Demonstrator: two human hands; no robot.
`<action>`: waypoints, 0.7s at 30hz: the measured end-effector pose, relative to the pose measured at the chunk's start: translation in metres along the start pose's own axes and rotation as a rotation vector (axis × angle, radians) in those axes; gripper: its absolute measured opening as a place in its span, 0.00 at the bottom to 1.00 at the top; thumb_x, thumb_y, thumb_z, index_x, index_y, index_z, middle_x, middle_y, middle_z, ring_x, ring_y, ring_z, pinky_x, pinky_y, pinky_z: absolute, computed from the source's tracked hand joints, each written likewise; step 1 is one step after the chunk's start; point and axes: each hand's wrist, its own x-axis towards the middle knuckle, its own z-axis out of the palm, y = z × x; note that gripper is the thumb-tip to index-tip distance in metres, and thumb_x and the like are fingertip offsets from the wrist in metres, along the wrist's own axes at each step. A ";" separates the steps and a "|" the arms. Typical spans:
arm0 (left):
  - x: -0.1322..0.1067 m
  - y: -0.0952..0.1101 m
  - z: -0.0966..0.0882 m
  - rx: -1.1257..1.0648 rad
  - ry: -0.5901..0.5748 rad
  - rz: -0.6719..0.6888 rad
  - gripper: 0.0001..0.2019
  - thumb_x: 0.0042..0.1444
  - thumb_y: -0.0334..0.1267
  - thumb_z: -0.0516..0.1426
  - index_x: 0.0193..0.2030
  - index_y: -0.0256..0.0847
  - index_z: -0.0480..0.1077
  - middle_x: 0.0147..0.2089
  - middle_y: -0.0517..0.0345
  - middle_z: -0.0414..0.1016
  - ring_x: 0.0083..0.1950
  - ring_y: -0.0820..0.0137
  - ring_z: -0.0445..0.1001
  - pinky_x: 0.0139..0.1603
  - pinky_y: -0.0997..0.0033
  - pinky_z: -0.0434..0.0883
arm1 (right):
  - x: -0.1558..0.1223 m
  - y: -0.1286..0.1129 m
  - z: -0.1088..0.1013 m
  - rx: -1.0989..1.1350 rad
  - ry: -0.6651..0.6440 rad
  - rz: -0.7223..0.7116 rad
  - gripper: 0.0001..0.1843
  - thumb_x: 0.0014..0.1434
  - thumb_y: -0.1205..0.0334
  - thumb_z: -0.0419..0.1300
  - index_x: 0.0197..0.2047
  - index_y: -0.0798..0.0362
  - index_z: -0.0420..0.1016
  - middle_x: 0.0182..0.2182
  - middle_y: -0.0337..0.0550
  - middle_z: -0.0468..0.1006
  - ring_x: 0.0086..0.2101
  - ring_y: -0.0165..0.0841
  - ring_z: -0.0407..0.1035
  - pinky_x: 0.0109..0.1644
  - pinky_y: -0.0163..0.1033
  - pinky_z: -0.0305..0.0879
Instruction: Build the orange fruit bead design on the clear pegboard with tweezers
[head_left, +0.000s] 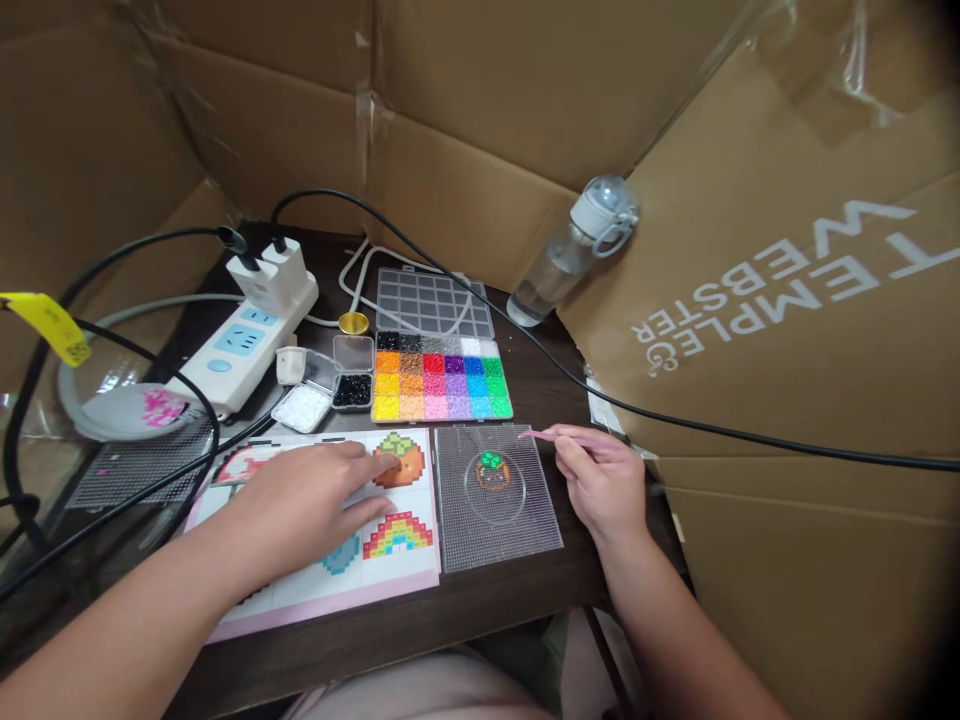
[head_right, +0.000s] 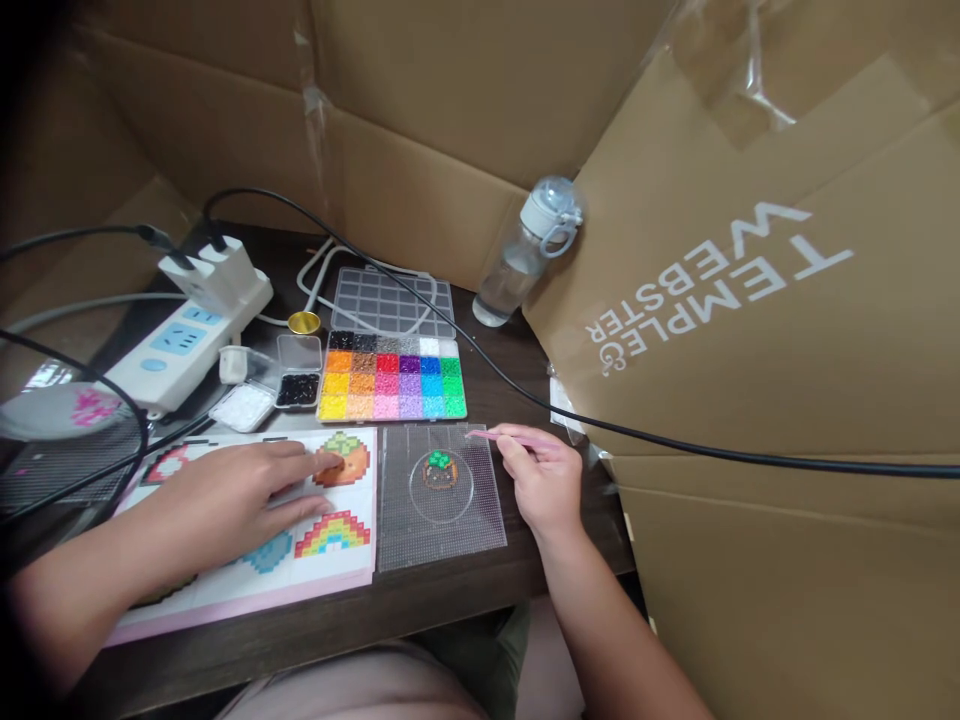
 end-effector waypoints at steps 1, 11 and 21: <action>0.000 0.000 0.000 -0.001 -0.003 -0.004 0.15 0.64 0.49 0.51 0.53 0.56 0.73 0.51 0.56 0.79 0.49 0.57 0.78 0.46 0.59 0.71 | 0.007 -0.004 0.004 0.050 -0.013 0.019 0.10 0.55 0.55 0.67 0.35 0.53 0.84 0.32 0.50 0.84 0.19 0.26 0.61 0.21 0.35 0.54; 0.000 0.003 -0.002 -0.006 -0.022 -0.011 0.16 0.64 0.48 0.52 0.56 0.54 0.72 0.49 0.54 0.79 0.48 0.57 0.78 0.47 0.58 0.71 | 0.047 -0.023 0.048 0.077 -0.060 0.123 0.09 0.51 0.56 0.69 0.31 0.53 0.84 0.32 0.48 0.83 0.21 0.25 0.56 0.23 0.35 0.50; -0.001 0.007 -0.008 -0.010 -0.037 -0.038 0.16 0.63 0.46 0.53 0.55 0.55 0.72 0.47 0.54 0.79 0.47 0.56 0.78 0.43 0.59 0.71 | 0.073 -0.034 0.056 0.148 -0.163 0.038 0.05 0.52 0.58 0.69 0.31 0.50 0.84 0.28 0.43 0.83 0.22 0.26 0.64 0.24 0.34 0.56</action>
